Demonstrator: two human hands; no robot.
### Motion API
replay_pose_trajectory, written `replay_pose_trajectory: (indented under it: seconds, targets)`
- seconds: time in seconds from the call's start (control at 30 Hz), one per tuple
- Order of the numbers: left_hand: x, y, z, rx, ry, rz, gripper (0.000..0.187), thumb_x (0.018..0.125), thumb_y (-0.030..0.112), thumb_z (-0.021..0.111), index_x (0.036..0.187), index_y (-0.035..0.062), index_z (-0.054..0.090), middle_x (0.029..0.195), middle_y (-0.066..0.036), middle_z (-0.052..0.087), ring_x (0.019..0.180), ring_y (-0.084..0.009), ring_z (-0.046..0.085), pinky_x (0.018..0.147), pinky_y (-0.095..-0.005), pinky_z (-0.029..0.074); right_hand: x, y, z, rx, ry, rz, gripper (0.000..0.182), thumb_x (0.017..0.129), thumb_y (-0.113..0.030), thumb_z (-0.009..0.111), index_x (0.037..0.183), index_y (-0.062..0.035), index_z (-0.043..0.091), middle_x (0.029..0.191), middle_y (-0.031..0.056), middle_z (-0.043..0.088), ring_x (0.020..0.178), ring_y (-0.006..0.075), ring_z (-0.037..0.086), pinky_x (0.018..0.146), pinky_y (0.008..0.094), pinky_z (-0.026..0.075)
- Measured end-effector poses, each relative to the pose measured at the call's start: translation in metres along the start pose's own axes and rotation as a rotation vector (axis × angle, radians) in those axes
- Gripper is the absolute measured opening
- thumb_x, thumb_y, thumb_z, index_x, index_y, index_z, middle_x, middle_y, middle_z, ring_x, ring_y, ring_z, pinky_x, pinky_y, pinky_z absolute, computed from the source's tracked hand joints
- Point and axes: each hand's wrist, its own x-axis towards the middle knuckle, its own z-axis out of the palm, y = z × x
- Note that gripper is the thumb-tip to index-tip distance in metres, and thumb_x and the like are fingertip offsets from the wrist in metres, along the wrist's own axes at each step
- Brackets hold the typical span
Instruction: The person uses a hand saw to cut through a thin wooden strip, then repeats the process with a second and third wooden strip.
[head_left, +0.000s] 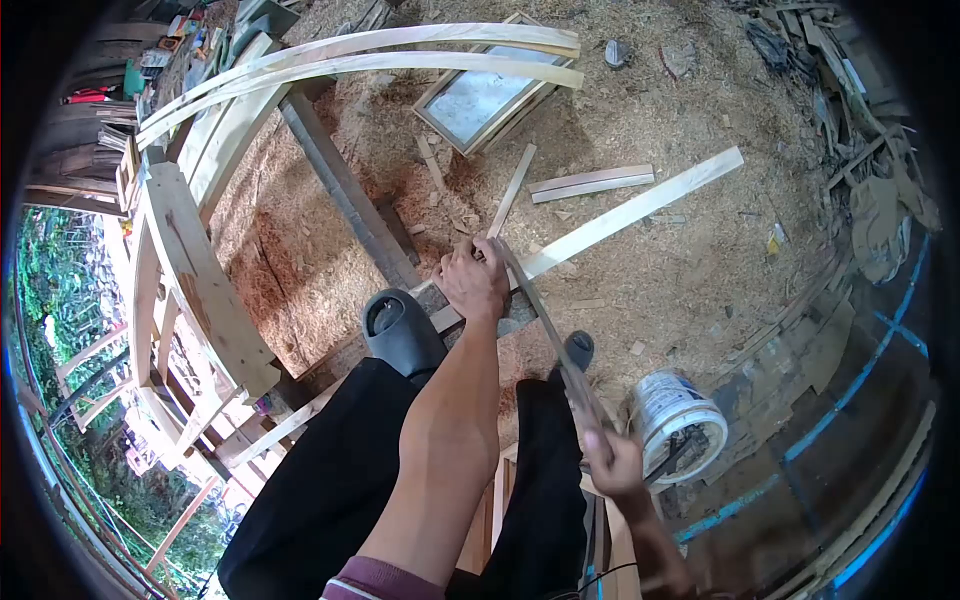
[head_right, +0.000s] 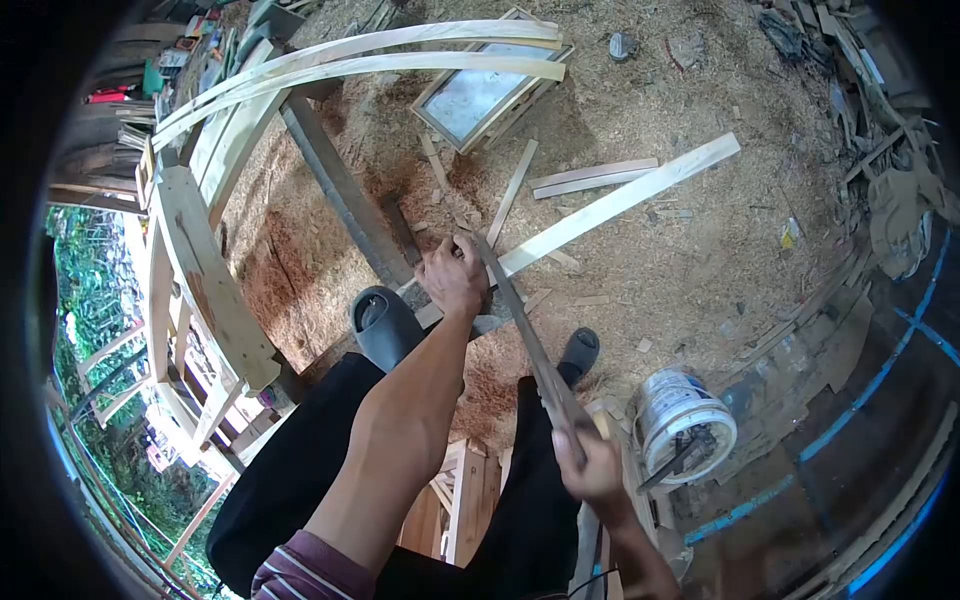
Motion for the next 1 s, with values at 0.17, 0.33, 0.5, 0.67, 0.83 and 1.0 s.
replay_pose_trajectory:
  seconds: [0.17,0.33,0.5,0.67,0.83,1.0]
  targets:
    - [-0.001,0.006,-0.003,0.047,0.003,-0.009,0.045,0.089,0.039,0.038,0.096,0.0071,0.069,0.092,-0.015,0.067,0.099,-0.0274,0.058,0.096,-0.0396,0.031,0.026,-0.052,0.011,-0.073,0.087,-0.033,0.028,0.088,-0.020,0.058,0.069,0.0001,0.061,0.057,0.0198,0.053,0.055,0.0391,0.057,0.053,0.0420,0.044]
    - [0.005,0.001,0.002,0.081,0.035,0.040,0.035,0.086,0.032,0.043,0.084,0.0076,0.068,0.087,-0.012,0.068,0.091,-0.0258,0.059,0.093,-0.0385,0.032,0.135,-0.067,0.048,-0.169,0.082,-0.050,0.038,0.090,-0.033,0.054,0.071,-0.0010,0.063,0.057,0.0228,0.053,0.060,0.0416,0.058,0.054,0.0431,0.045]
    - [-0.001,0.004,-0.002,0.082,0.055,0.044,0.033,0.087,0.031,0.043,0.084,0.0081,0.067,0.088,-0.011,0.067,0.090,-0.0246,0.058,0.091,-0.0383,0.033,0.058,-0.076,0.010,-0.051,0.035,0.088,0.030,0.089,-0.029,0.057,0.077,-0.0017,0.064,0.057,0.0206,0.054,0.057,0.0387,0.059,0.053,0.0418,0.046]
    - [-0.001,0.003,0.000,0.076,0.046,0.030,0.032,0.086,0.030,0.044,0.084,0.0085,0.067,0.090,-0.010,0.067,0.092,-0.0237,0.057,0.090,-0.0379,0.034,-0.014,-0.064,-0.005,-0.186,0.010,0.129,0.022,0.085,-0.022,0.062,0.076,-0.0020,0.062,0.057,0.0164,0.054,0.049,0.0324,0.058,0.051,0.0405,0.046]
    - [-0.005,-0.001,0.004,0.102,0.045,0.032,0.032,0.086,0.030,0.044,0.084,0.0081,0.067,0.091,-0.010,0.067,0.095,-0.0241,0.057,0.092,-0.0383,0.033,0.119,-0.061,0.045,-0.072,0.133,0.003,0.041,0.091,-0.033,0.052,0.074,0.0036,0.061,0.060,0.0244,0.052,0.058,0.0424,0.056,0.052,0.0444,0.042]
    - [-0.003,0.001,-0.002,0.100,0.006,0.018,0.034,0.088,0.032,0.043,0.088,0.0076,0.066,0.095,-0.011,0.067,0.099,-0.0261,0.057,0.095,-0.0405,0.032,0.114,-0.061,0.048,-0.016,0.145,0.017,0.043,0.092,-0.035,0.051,0.072,0.0020,0.061,0.060,0.0231,0.054,0.057,0.0434,0.054,0.053,0.0447,0.042]
